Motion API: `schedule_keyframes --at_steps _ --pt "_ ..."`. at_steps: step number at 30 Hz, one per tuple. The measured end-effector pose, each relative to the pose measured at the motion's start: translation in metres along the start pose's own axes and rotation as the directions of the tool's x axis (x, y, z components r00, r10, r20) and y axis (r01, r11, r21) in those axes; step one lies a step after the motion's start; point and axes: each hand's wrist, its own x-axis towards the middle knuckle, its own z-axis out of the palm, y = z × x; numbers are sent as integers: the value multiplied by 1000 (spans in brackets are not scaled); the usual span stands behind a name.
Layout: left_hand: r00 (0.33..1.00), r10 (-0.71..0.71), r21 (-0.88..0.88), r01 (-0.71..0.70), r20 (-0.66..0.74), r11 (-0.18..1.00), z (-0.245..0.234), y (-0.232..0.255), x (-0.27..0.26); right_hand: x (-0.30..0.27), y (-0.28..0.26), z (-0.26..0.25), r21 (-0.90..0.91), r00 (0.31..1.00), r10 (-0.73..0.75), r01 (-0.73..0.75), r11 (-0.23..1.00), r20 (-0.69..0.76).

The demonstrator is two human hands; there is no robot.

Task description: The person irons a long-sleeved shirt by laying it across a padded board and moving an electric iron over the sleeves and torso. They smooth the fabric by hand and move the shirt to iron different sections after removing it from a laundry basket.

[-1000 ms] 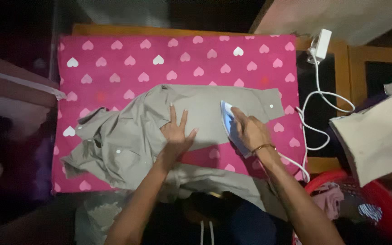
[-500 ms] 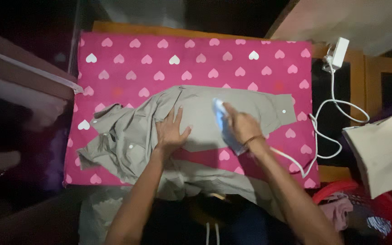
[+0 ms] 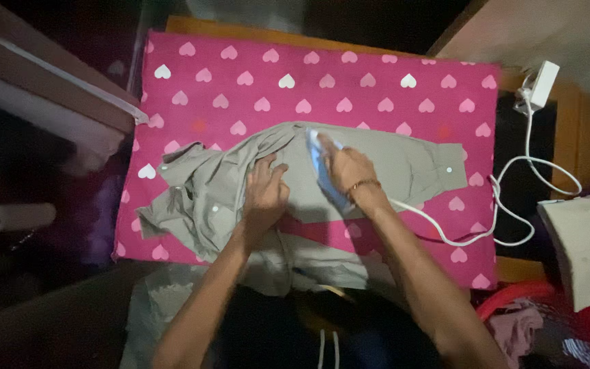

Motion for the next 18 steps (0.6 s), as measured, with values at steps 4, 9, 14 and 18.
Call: schedule_keyframes --at_steps 4,9,14,18 --pt "996 41 184 -25 -81 983 -18 9 3 -44 -17 19 7 996 -71 71 997 60" --pt "993 114 323 -99 -27 941 -30 6 1 -36 -33 17 -89 999 -7 2 996 -48" --pt "983 179 454 -173 29 874 -43 17 -10 1 -39 8 -53 988 66 -75 996 -142" --pt "987 123 493 -158 103 855 -51 32 -14 -7 -35 15 -5 995 80 -81 997 -66"
